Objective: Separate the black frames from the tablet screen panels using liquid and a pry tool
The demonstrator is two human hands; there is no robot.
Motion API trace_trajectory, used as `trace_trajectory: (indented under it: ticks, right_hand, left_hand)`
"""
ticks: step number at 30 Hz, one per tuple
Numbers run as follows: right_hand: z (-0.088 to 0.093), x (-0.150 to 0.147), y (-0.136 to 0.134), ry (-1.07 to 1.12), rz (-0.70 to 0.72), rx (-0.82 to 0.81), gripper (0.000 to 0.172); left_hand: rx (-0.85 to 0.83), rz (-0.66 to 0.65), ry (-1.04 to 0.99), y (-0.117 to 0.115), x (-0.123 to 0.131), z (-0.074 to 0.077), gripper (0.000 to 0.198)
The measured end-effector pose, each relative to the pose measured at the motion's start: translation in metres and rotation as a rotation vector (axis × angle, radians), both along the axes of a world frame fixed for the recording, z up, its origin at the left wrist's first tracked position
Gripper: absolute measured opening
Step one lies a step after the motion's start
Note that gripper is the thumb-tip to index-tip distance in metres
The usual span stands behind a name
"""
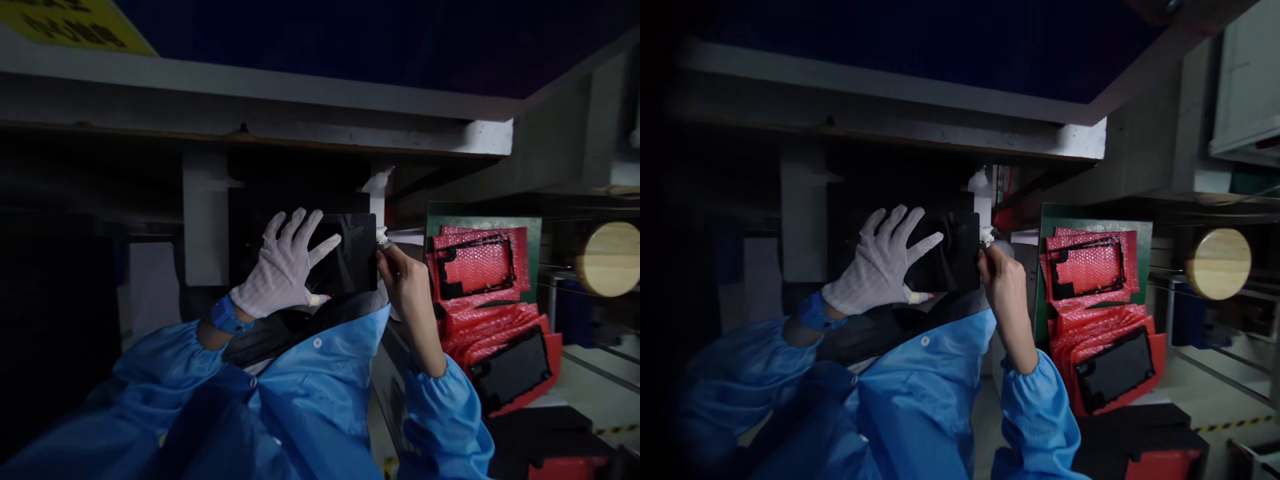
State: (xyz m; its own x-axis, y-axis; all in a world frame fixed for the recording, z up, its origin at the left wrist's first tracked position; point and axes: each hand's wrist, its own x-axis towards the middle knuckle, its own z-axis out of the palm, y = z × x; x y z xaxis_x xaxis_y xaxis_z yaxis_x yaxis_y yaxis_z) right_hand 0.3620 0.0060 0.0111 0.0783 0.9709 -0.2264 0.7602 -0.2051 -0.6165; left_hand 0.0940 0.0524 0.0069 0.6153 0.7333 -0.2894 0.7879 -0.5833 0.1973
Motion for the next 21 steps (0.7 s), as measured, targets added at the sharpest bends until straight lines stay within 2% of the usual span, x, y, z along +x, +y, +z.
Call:
trace_trajectory:
  ticks: [16, 21]
  right_hand:
    - [-0.0030, 0.0040, -0.0008, 0.115, 0.006, 0.040, 0.031]
    - [-0.0048, 0.0051, 0.0002, 0.141, -0.010, 0.043, 0.035]
  left_hand:
    - [-0.005, -0.029, 0.026, 0.0006, 0.0000, 0.0065, 0.125]
    - [0.004, -0.020, 0.023, 0.0002, 0.0003, 0.0027, 0.127]
